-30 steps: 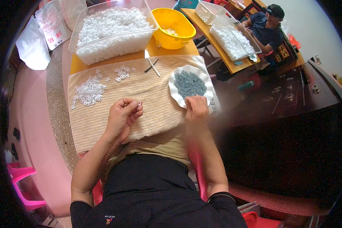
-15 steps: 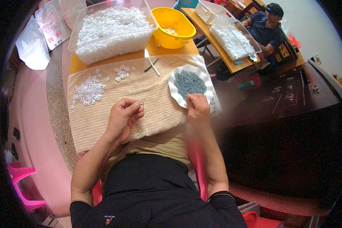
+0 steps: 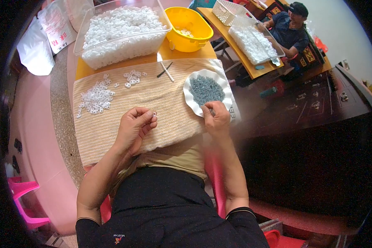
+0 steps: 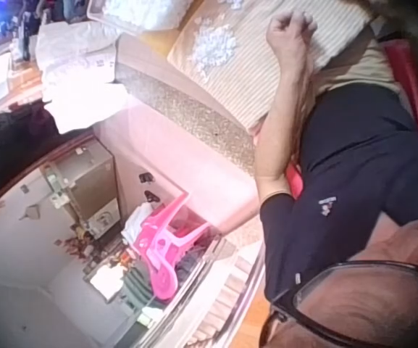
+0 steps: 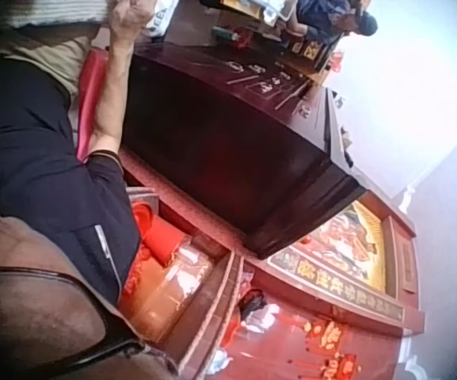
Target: Manually assembling small white plastic components by inserting small pins into them at a workbench.
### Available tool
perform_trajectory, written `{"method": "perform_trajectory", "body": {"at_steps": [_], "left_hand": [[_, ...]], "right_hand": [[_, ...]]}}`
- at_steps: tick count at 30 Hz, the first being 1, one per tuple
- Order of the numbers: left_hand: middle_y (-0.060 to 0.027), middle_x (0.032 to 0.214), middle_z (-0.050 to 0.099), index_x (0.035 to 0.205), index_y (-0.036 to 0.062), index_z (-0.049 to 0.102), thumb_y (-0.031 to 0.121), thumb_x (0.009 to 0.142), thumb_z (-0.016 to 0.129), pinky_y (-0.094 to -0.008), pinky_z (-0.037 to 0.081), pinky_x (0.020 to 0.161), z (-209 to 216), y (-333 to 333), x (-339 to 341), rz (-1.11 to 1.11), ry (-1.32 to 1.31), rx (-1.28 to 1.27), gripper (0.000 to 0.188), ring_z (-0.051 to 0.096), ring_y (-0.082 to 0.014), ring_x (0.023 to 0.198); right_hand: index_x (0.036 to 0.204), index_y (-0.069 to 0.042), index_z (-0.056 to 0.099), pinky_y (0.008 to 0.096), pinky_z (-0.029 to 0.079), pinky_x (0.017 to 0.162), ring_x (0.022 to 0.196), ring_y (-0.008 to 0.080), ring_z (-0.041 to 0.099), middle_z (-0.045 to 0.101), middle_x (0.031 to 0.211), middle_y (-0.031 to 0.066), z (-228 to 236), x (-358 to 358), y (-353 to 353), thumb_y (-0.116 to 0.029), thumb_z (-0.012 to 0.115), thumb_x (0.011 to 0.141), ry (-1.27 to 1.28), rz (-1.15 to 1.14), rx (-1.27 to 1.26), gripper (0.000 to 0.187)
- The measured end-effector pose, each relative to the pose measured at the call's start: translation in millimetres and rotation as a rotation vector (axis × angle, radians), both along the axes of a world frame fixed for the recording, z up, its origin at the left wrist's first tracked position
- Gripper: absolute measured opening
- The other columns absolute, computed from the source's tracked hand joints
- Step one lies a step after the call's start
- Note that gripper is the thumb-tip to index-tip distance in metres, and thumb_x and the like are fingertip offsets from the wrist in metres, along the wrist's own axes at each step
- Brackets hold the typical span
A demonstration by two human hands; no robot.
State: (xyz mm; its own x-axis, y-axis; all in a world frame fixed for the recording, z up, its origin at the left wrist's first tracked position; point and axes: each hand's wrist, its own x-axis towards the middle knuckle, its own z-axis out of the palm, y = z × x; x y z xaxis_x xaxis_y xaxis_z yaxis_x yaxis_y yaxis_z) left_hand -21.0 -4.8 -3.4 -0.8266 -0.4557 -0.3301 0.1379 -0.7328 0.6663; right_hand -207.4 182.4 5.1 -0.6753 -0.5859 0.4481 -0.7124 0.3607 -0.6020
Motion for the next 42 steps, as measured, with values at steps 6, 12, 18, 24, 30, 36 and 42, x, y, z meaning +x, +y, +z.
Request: {"method": "perform_trajectory", "body": {"at_steps": [6, 12, 18, 24, 30, 36, 42], "left_hand": [[-0.0067, 0.087, 0.065, 0.092, 0.0028, 0.059, 0.007, 0.089, 0.064, -0.0243, 0.056, 0.071, 0, 0, 0, -0.003, -0.005, 0.009, 0.008, 0.063, -0.0123, 0.077], [-0.0068, 0.087, 0.065, 0.092, 0.0028, 0.058, 0.007, 0.089, 0.064, -0.0244, 0.056, 0.071, 0, 0, 0, -0.01, 0.004, 0.005, 0.007, 0.063, -0.0124, 0.077], [-0.0076, 0.088, 0.065, 0.093, 0.0027, 0.058, 0.007, 0.089, 0.063, -0.0251, 0.057, 0.071, -1, 0, 0, -0.021, -0.001, 0.001, 0.008, 0.064, -0.0131, 0.078], [-0.0094, 0.088, 0.065, 0.093, 0.0008, 0.057, 0.006, 0.089, 0.062, -0.0263, 0.057, 0.072, -1, 0, 0, -0.017, -0.003, 0.008, 0.008, 0.065, -0.015, 0.078], [-0.0091, 0.089, 0.065, 0.093, 0.0015, 0.057, 0.007, 0.089, 0.063, -0.0265, 0.057, 0.072, -2, 0, 0, -0.027, -0.002, 0.008, 0.009, 0.065, -0.0148, 0.079], [-0.0096, 0.088, 0.065, 0.092, 0.0013, 0.057, 0.007, 0.089, 0.063, -0.0265, 0.057, 0.071, -3, 0, -1, -0.035, -0.005, 0.007, 0.008, 0.065, -0.0148, 0.078], [-0.0102, 0.088, 0.065, 0.092, 0.0011, 0.057, 0.006, 0.089, 0.063, -0.0268, 0.057, 0.071, -5, 0, -2, -0.038, 0.004, 0.012, 0.008, 0.065, -0.0153, 0.078]], "right_hand": [[0.086, -0.001, 0.063, 0.0343, 0.048, 0.065, 0.073, 0.0273, 0.061, 0.063, 0.081, 0.0128, -2, -4, 1, -0.008, 0.066, 0.082, -0.019, -0.005, 0.007, 0.008], [0.084, 0.001, 0.062, 0.0302, 0.047, 0.066, 0.072, 0.0224, 0.061, 0.063, 0.079, 0.0112, 1, -6, 0, -0.006, 0.066, 0.084, 0.076, 0.005, 0.028, 0.008], [0.085, 0.001, 0.061, 0.0326, 0.048, 0.068, 0.075, 0.0261, 0.062, 0.063, 0.08, 0.0121, 1, -10, -1, -0.005, 0.065, 0.085, 0.169, 0.028, 0.022, 0.007], [0.09, -0.001, 0.059, 0.0381, 0.047, 0.071, 0.08, 0.0321, 0.06, 0.062, 0.087, 0.0146, -2, -11, -1, -0.004, 0.062, 0.084, 0.132, 0.028, 0.008, 0.007], [0.091, -0.001, 0.059, 0.0376, 0.047, 0.07, 0.08, 0.0322, 0.059, 0.061, 0.086, 0.0146, -1, -10, -3, -0.002, 0.061, 0.084, 0.139, 0.047, 0.022, 0.007], [0.092, -0.001, 0.06, 0.0368, 0.047, 0.069, 0.079, 0.0312, 0.059, 0.061, 0.086, 0.0144, 0, -13, -6, 0.0, 0.061, 0.083, 0.176, 0.109, 0.029, 0.009], [0.093, 0.001, 0.063, 0.0281, 0.048, 0.068, 0.076, 0.0208, 0.061, 0.064, 0.085, 0.0117, 1, -12, -6, 0.002, 0.062, 0.084, 0.162, 0.099, 0.011, 0.009]]}}
